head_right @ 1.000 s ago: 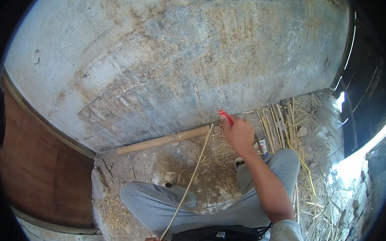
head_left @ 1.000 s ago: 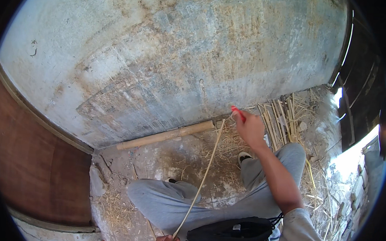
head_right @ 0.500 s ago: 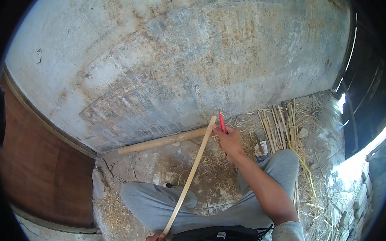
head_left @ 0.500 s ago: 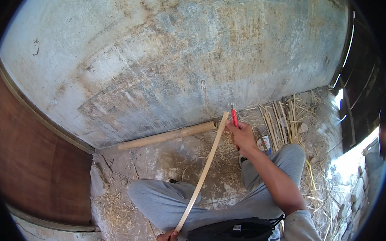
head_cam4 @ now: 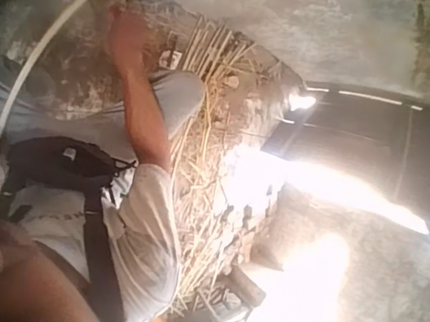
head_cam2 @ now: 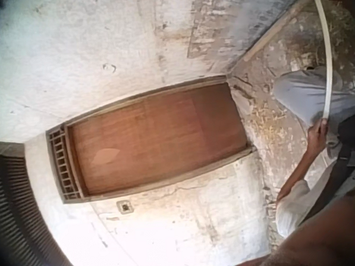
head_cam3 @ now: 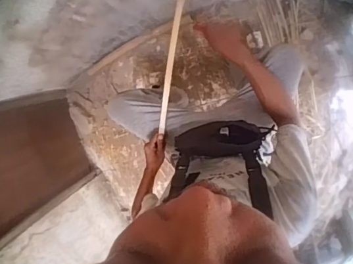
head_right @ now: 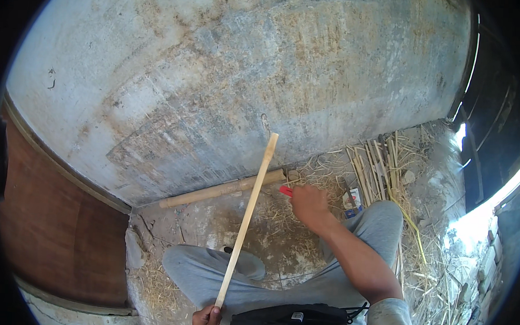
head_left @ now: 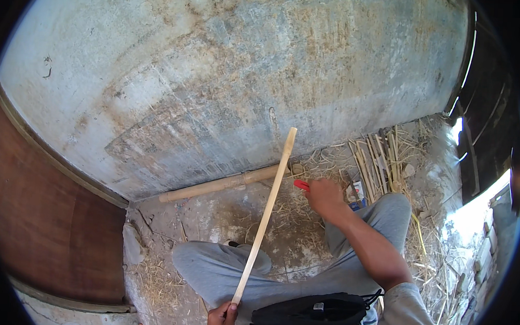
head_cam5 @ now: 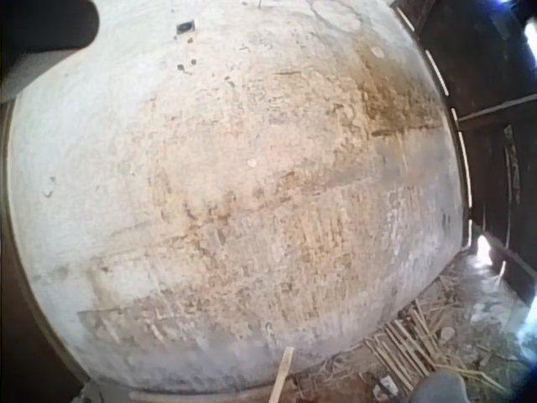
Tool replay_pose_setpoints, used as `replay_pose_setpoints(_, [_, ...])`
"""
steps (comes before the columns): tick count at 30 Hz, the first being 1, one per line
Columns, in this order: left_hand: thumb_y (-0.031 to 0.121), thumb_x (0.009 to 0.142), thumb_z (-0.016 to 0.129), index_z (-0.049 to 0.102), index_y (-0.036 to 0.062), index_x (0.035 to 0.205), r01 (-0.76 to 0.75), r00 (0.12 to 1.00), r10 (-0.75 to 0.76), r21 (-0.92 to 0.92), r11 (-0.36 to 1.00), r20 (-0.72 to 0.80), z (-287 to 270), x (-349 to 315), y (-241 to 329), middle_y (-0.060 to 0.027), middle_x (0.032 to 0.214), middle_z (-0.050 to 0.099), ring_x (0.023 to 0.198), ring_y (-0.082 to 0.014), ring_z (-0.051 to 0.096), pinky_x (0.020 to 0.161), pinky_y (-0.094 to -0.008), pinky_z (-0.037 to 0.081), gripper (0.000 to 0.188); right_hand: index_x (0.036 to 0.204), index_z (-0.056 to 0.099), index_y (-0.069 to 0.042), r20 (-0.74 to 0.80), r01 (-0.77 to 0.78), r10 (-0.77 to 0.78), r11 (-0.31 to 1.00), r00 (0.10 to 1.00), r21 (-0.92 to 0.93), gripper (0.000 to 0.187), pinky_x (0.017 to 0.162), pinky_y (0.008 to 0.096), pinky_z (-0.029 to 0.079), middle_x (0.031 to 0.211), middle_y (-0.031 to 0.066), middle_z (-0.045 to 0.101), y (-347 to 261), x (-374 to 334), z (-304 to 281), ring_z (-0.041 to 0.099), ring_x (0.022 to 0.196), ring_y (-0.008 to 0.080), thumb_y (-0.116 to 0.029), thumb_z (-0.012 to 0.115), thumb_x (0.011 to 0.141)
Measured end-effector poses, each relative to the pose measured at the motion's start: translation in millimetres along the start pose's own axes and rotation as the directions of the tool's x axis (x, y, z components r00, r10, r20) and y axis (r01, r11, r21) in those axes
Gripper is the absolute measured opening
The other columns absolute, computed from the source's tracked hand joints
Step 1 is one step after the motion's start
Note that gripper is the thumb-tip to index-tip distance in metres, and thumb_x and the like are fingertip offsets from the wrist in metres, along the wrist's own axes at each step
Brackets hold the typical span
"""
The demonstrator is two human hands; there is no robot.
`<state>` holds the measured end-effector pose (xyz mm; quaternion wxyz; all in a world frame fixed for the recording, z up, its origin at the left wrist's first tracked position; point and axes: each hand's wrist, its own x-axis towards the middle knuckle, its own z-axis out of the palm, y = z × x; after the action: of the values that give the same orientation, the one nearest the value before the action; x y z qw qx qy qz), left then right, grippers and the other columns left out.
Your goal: The person shaves a thin wooden stick using a utility knife, bends the stick by hand, and scrapes down its length with the knife.
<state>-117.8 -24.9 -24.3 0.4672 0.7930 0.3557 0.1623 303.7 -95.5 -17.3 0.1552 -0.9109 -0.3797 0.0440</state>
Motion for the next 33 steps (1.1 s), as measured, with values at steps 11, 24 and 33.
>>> replay_pose_setpoints(11, [0.032, 0.101, 0.052, 0.066, -0.0020, 0.103, 0.028, 0.999, -0.027, 0.035, 0.999, -0.021, -1.9, 25.3, 31.0, -0.0015, 0.061, 0.049, 0.060, -0.0099, 0.046, 0.054, -0.0303, 0.042, 0.037, 0.095, 0.067, -0.008, -0.447, 0.207, -0.102, 0.959, 0.889, 0.192, 0.016, 0.058, 0.0463, 0.053, 0.079, 0.0133, 0.068, -1.5, -3.5, -32.3, 0.067, 0.067, 0.0356, -0.020, 0.068, 0.084])
replay_pose_setpoints(24, [0.026, 0.106, 0.044, 0.056, 0.0020, 0.108, 0.158, 0.933, -0.058, -0.259, 0.953, 0.356, 48.5, 128.6, 73.2, -0.0001, 0.066, 0.050, 0.049, -0.0038, 0.041, 0.043, -0.0214, 0.035, 0.028, 0.097, 0.063, -0.003, -0.088, 0.207, -0.191, 0.806, 0.978, 0.555, 0.024, 0.056, 0.0469, 0.048, 0.063, 0.0193, 0.061, -48.7, -39.5, -34.0, 0.063, 0.060, 0.0391, -0.027, 0.060, 0.093])
replay_pose_setpoints(33, [0.028, 0.105, 0.045, 0.055, 0.0049, 0.123, 0.326, 0.904, -0.126, -0.468, 0.821, 0.409, 63.8, 176.9, 100.6, 0.0020, 0.079, 0.047, 0.049, -0.0035, 0.034, 0.042, -0.0201, 0.029, 0.031, 0.100, 0.062, -0.004, -0.082, 0.246, -0.238, 0.827, 0.968, 0.505, 0.034, 0.063, 0.0528, 0.049, 0.072, 0.0219, 0.065, -36.3, -34.7, -9.6, 0.065, 0.070, 0.0441, -0.037, 0.054, 0.097])
